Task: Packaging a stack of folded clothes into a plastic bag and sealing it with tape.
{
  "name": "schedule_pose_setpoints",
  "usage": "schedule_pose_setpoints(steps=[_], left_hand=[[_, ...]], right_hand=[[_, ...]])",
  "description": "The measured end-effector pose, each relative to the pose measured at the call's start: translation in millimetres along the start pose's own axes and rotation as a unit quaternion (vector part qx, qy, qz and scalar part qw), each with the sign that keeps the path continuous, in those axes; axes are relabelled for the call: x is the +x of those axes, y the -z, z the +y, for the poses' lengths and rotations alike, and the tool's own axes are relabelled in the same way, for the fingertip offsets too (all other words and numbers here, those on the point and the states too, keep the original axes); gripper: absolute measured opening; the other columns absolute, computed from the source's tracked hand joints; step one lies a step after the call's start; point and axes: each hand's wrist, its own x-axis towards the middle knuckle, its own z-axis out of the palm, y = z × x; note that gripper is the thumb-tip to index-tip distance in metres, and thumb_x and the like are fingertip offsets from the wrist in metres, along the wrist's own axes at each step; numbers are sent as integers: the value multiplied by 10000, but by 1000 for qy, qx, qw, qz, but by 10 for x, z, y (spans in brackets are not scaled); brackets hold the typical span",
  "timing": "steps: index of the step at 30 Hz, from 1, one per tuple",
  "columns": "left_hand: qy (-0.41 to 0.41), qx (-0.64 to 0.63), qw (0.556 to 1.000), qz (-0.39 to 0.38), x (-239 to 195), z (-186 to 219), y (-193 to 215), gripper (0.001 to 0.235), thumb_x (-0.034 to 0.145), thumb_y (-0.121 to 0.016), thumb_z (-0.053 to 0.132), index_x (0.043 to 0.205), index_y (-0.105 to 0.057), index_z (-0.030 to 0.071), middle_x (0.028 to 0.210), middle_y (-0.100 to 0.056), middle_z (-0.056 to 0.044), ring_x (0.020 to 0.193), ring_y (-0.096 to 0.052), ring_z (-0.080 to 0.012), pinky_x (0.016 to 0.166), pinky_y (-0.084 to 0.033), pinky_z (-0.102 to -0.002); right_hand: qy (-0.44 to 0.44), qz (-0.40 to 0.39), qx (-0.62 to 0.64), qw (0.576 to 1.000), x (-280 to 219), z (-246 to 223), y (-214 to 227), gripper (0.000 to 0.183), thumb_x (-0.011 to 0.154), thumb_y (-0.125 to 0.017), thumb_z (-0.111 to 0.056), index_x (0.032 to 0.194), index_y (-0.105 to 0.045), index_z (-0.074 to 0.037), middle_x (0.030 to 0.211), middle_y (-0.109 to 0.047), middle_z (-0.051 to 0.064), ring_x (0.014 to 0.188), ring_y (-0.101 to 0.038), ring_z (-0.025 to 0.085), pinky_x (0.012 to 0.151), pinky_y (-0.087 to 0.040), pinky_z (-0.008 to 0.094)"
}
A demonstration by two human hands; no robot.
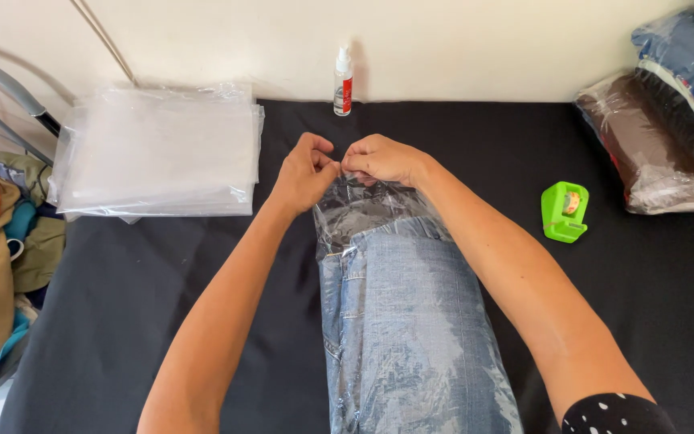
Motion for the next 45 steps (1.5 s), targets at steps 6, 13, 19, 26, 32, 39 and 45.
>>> schedule_pose_setpoints(steps=[6, 13, 19, 26, 32, 39, 45], left_hand=[[17, -54, 998, -29, 31, 78, -26, 116, 910, -673, 69, 961, -585, 14, 788, -663, -59, 695, -615, -112, 645, -514, -289], [30, -14, 999, -42, 46, 135, 0, 120, 910, -678, 122, 966, -695, 18, 795, -715, -58, 712, -662, -113, 674, -542, -283], [75, -16, 993, -85, 84, 64, 18, 198, 903, -709, 188, 969, -699, 1, 819, -718, -60, 747, -663, -125, 685, -541, -305], [108, -82, 987, -89, 152, -244, 20, 315, 945, -708, 265, 1100, -715, -9, 951, -733, -65, 885, -656, -128, 789, -532, -294], [87, -86, 992, 30, -199, -437, 341, 435, 950, -704, 284, 1265, -636, -9, 1071, -712, -108, 935, -697, -162, 825, -563, -304], [393, -84, 905, -140, -1760, 503, 694, 525, 990, -520, 449, 1283, -614, 24, 1064, -737, -133, 839, -726, -232, 686, -550, -388], [433, -237, 841, -221, -2572, 1244, 272, 764, 878, -427, 655, 1470, -446, 174, 1355, -615, -4, 1126, -655, -206, 846, -587, -410]], right_hand=[[6, 12, -5, 1000, -158, -87, 59, 154, 963, -605, -130, 948, -710, -19, 701, -588, -13, 627, -528, 72, 597, -495, 237], [59, 22, -18, 998, -224, -180, 33, 105, 913, -664, -66, 945, -707, 25, 710, -611, -15, 618, -516, 51, 549, -439, 220], [89, 60, -120, 987, -269, -213, 36, 180, 873, -710, -129, 978, -740, 15, 805, -705, 30, 721, -619, 89, 645, -494, 253], [181, 250, -220, 925, -595, -247, 118, 346, 862, -776, -222, 1143, -702, -35, 999, -756, 90, 928, -721, 173, 826, -563, 314], [178, 257, -124, 942, -1618, 222, 255, 352, 960, -722, -239, 1240, -668, -33, 1101, -731, 82, 1014, -698, 138, 883, -565, 305], [45, 289, 11, 956, -3311, 1246, -267, 349, 973, -656, -208, 1263, -661, -14, 1144, -736, 94, 1084, -691, 176, 920, -546, 324], [-90, 224, 166, 956, -3706, 1455, -1041, 527, 943, -541, -351, 1409, -546, -105, 1288, -682, 68, 1159, -660, 194, 879, -554, 385]])
